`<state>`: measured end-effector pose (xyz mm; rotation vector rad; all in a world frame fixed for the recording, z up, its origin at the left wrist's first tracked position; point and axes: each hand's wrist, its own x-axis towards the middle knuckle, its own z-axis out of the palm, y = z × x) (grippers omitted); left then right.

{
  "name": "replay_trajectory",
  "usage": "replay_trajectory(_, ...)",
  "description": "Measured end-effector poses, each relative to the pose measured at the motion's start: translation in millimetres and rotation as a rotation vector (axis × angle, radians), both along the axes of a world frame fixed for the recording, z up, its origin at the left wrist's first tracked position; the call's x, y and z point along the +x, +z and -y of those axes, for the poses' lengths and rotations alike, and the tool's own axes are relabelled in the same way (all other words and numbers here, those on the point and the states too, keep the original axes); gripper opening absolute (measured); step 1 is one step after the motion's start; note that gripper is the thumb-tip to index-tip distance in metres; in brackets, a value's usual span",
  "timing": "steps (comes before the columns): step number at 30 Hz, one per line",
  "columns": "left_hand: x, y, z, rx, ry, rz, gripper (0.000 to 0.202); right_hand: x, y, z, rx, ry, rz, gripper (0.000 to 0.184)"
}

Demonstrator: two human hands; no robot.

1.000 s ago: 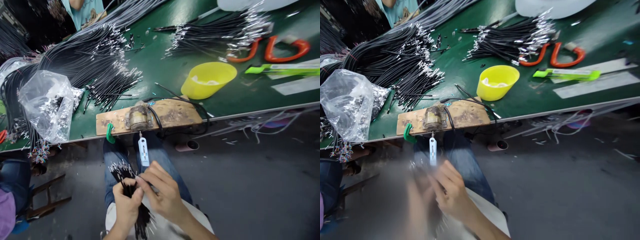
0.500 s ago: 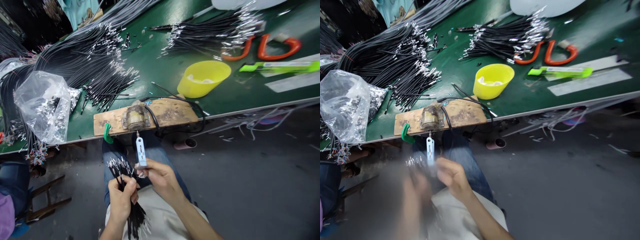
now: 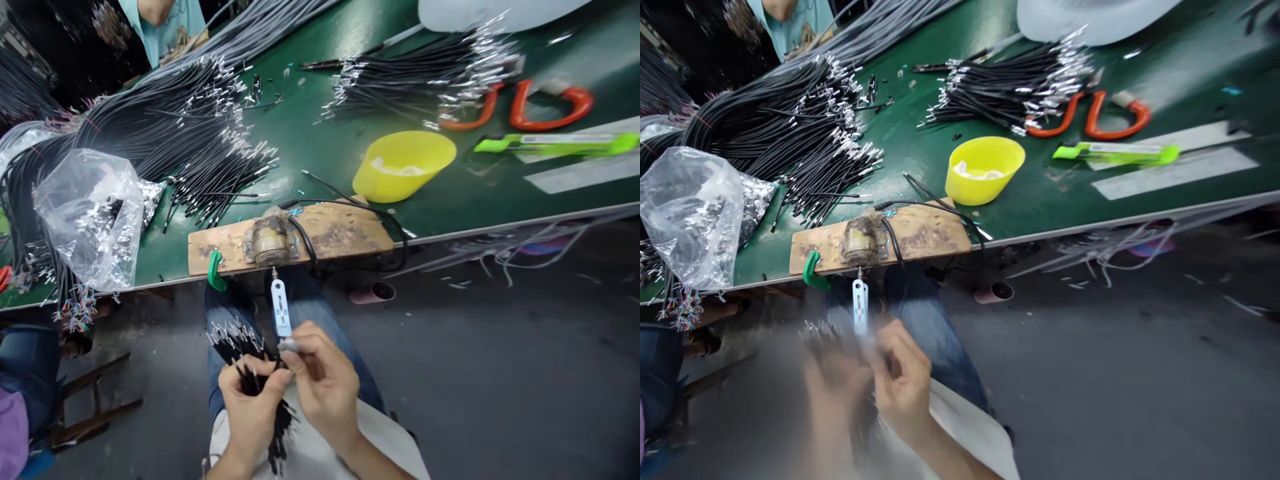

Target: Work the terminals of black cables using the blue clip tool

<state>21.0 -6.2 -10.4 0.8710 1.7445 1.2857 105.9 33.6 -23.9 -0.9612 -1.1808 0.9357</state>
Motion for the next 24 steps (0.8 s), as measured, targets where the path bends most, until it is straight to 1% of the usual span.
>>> replay_trajectory(1, 0.1, 0.1, -0.7, 0.000, -0.007, 0.004, 0.021, 1.2, -1.4, -0.3, 0.132, -0.077, 0.101, 0.017)
replay_trajectory(2, -0.2, 0.0, -1.3, -0.001, -0.015, 0.009, 0.020, 2.9, -3.1, -1.3, 0.253, -0.119, 0.188, 0.020)
replay_trajectory(3, -1.0, -0.3, -1.8, -0.010, -0.027, 0.023, 0.019, 5.2, -4.5, -2.8, 0.345, -0.129, 0.251, 0.023)
replay_trajectory(4, -2.2, -0.6, -2.1, -0.026, -0.043, 0.047, 0.019, 7.8, -5.6, -4.9, 0.392, -0.107, 0.278, 0.025)
replay_trajectory(5, -3.8, -0.7, -2.3, -0.048, -0.059, 0.076, 0.020, 10.6, -6.0, -7.4, 0.382, -0.051, 0.263, 0.023)
replay_trajectory(6, -5.4, -0.5, -2.6, -0.065, -0.074, 0.103, 0.022, 13.5, -5.7, -10.2, 0.316, 0.040, 0.206, 0.019)
replay_trajectory(7, -7.0, 0.2, -3.1, -0.072, -0.084, 0.121, 0.024, 16.5, -4.8, -13.3, 0.199, 0.168, 0.117, 0.015)
replay_trajectory(8, -8.6, 1.4, -3.9, -0.069, -0.090, 0.130, 0.024, 19.3, -3.5, -16.5, 0.048, 0.321, 0.006, 0.012)
replay_trajectory(9, -10.1, 2.8, -5.1, -0.055, -0.094, 0.133, 0.022, 22.1, -2.1, -19.8, -0.117, 0.487, -0.111, 0.014)
replay_trajectory(10, -11.6, 4.4, -6.7, -0.033, -0.096, 0.127, 0.020, 24.5, -0.7, -23.3, -0.277, 0.641, -0.220, 0.020)
replay_trajectory(11, -13.5, 5.8, -8.9, -0.017, -0.101, 0.128, 0.018, 26.7, 0.5, -27.0, -0.418, 0.767, -0.309, 0.027)
replay_trajectory(12, -15.8, 6.7, -11.5, -0.012, -0.109, 0.136, 0.016, 28.5, 1.4, -31.0, -0.534, 0.861, -0.372, 0.032)
replay_trajectory(13, -18.8, 7.0, -14.5, -0.026, -0.129, 0.152, 0.015, 29.9, 2.3, -35.4, -0.623, 0.920, -0.405, 0.035)
replay_trajectory(14, -22.3, 6.5, -17.6, -0.054, -0.158, 0.172, 0.015, 30.8, 3.2, -40.2, -0.684, 0.943, -0.417, 0.037)
replay_trajectory(15, -26.3, 5.5, -20.5, -0.092, -0.190, 0.189, 0.016, 31.2, 4.4, -45.5, -0.725, 0.938, -0.417, 0.037)
replay_trajectory(16, -30.4, 4.1, -22.9, -0.132, -0.220, 0.201, 0.018, 31.1, 6.2, -51.1, -0.748, 0.898, -0.421, 0.037)
replay_trajectory(18, -36.9, 1.5, -25.1, -0.169, -0.248, 0.181, 0.019, 29.0, 11.5, -62.1, -0.735, 0.745, -0.446, 0.038)
replay_trajectory(20, -38.5, 0.6, -23.4, -0.135, -0.228, 0.126, 0.019, 24.6, 18.7, -70.4, -0.672, 0.616, -0.464, 0.041)
replay_trajectory(21, -36.9, 1.0, -21.6, -0.099, -0.213, 0.090, 0.018, 21.8, 22.4, -72.9, -0.641, 0.591, -0.465, 0.043)
replay_trajectory(24, -26.5, 4.4, -17.7, 0.051, -0.164, -0.054, 0.014, 13.0, 29.5, -73.6, -0.620, 0.614, -0.505, 0.043)
